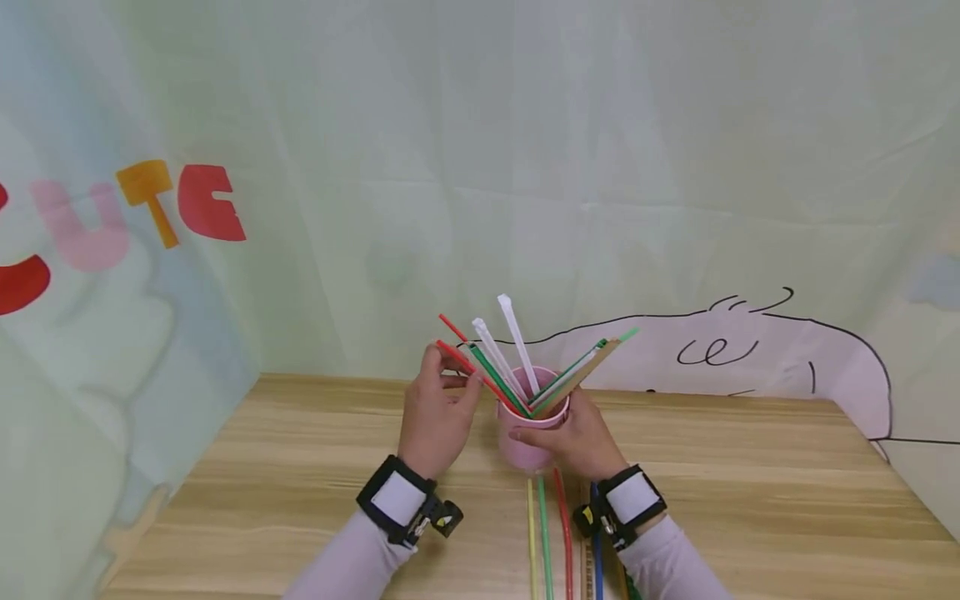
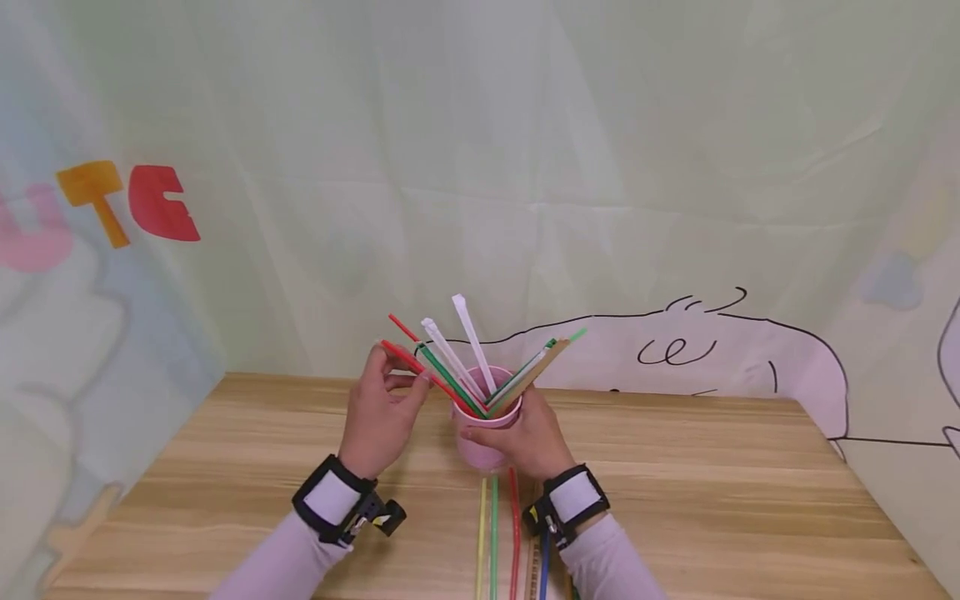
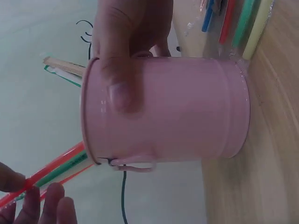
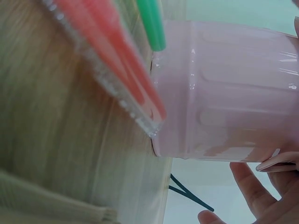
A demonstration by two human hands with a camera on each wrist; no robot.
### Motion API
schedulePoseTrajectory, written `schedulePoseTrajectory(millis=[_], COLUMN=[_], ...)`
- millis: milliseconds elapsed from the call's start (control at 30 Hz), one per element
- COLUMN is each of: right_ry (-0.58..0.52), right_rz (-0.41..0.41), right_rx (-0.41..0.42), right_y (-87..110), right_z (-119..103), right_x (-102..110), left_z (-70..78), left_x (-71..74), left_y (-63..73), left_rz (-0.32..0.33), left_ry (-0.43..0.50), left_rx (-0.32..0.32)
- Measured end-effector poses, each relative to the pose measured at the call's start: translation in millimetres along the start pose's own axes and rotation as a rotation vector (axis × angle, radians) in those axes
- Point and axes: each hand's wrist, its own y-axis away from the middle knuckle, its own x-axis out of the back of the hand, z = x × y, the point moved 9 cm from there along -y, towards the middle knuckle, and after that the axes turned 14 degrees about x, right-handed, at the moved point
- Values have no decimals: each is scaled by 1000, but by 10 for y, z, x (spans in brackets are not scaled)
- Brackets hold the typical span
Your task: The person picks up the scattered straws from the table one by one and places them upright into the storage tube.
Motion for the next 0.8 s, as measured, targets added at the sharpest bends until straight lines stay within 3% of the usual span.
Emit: schedulePoseTrajectory(millis=[167, 267, 400, 567, 667, 800], right_ry=[-3, -15, -20, 9, 37, 60], right_rz=[7, 5, 1, -8, -4, 2], right_rx=[-11, -8, -11, 22, 53, 54], right_y=[4, 1, -2, 5, 5, 5], right_z=[3, -5, 2, 3, -19, -23], right_x=[-11, -9, 0, 11, 27, 38], left_z=[-108, -227, -408, -481, -454, -396], left_x=[-29, -119, -319, -600, -751, -883], left_y=[-45, -59, -59, -4, 6, -18], left_rz=[-22, -98, -225, -405, -502, -578], left_ry=[-3, -8, -81, -151, -92, 29], left_rx=[38, 101, 158, 91, 27, -29])
